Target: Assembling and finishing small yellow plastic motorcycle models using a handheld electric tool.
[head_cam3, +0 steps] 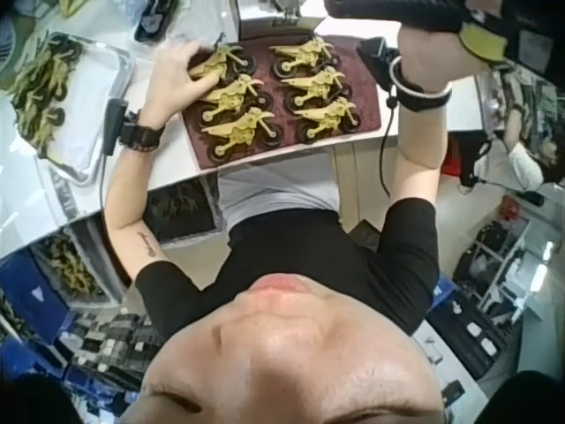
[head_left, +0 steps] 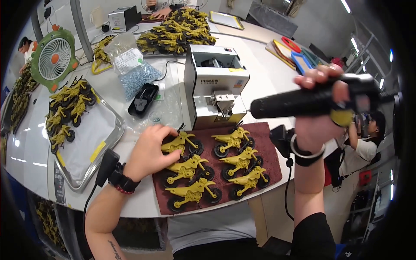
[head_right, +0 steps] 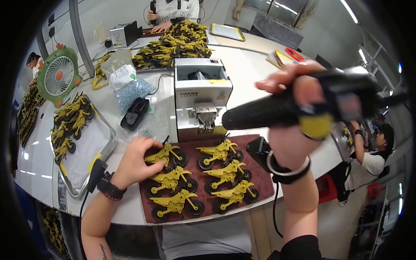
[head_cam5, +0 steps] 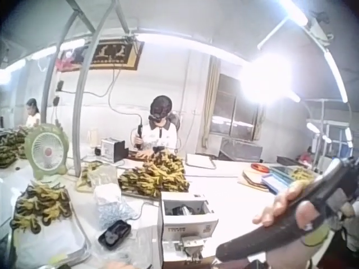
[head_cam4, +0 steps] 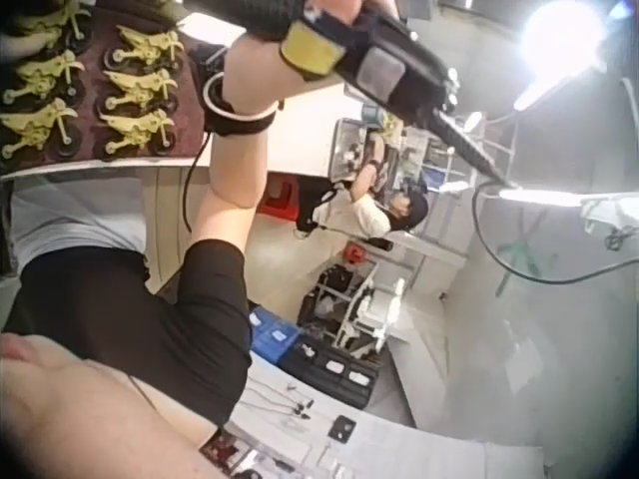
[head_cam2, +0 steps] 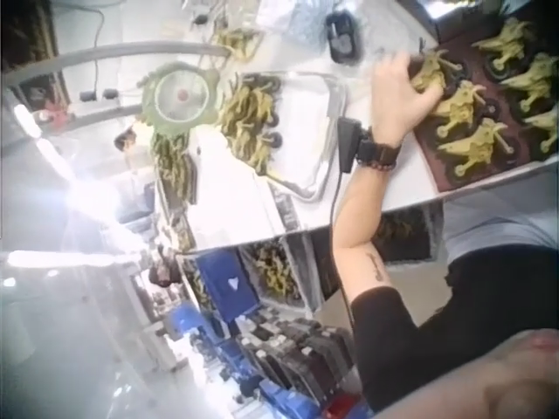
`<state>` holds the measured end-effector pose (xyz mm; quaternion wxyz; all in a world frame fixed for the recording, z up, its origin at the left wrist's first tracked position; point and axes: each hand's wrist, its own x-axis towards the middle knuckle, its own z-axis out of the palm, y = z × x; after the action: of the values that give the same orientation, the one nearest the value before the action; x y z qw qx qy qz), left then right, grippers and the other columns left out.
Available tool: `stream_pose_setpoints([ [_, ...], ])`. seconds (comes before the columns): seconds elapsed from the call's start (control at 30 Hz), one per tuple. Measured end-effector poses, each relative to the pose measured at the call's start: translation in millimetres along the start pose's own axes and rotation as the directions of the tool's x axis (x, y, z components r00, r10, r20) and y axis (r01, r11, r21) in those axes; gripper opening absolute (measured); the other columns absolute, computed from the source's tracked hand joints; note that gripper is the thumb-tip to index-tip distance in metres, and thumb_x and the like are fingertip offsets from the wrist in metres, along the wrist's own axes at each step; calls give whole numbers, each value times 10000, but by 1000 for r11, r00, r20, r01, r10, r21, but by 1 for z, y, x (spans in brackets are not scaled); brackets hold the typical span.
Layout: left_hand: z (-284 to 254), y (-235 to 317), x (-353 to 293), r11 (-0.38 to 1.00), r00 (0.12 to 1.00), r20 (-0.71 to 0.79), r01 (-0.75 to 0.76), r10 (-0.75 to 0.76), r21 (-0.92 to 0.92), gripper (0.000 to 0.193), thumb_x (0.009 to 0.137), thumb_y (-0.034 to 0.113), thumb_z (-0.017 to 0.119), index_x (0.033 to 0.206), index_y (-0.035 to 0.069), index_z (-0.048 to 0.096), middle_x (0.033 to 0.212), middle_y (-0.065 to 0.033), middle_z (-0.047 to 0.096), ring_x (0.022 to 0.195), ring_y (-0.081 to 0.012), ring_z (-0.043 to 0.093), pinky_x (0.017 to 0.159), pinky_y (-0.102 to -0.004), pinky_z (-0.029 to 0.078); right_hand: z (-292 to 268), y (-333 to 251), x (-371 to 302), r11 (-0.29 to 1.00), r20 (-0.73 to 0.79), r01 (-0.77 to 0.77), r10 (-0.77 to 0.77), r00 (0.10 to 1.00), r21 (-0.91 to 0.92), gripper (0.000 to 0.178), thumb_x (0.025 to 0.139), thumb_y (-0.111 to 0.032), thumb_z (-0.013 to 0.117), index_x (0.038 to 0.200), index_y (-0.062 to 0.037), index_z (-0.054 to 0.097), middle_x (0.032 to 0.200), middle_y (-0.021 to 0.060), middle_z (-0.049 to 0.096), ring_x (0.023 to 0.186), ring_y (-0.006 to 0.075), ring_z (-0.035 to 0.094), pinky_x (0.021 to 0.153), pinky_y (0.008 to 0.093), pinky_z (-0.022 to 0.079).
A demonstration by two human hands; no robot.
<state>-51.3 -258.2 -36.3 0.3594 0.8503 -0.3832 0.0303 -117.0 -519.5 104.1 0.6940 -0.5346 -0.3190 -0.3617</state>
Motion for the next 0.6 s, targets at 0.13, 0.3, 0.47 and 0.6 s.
stream_pose_setpoints([
  [0.13,2,5,-4,999,994,-108,-1,-5,-48,369,617,240,696,894,28,575,908,-119,525,860,-285,503,785,-351,385,7,31,13,985,-144,-145,132,981,-88,202,778,-83,581,931,3,482,686,91,526,551,184,539,527,283,448],
  [0.3,0,4,-7,995,994,-111,11,0,95,348,613,262,711,857,42,594,880,-99,524,860,-261,489,787,-339,364,2,56,13,978,-124,-195,185,975,-76,209,774,-71,570,940,7,470,695,81,532,535,183,535,497,277,429],
  [0.47,3,-1,-9,1000,995,-98,23,-22,13,322,634,271,707,837,44,602,812,-71,587,810,-247,529,774,-342,372,-3,69,9,960,-85,-280,276,957,-33,197,773,-59,558,940,5,473,721,83,551,550,188,544,504,292,438],
  [0.6,6,-1,-11,998,994,-93,56,-57,-18,327,640,273,704,838,35,601,811,-86,609,770,-258,546,751,-344,392,10,58,2,919,-60,-392,394,917,47,211,762,-89,577,931,-25,469,705,69,539,540,174,528,521,301,435],
])
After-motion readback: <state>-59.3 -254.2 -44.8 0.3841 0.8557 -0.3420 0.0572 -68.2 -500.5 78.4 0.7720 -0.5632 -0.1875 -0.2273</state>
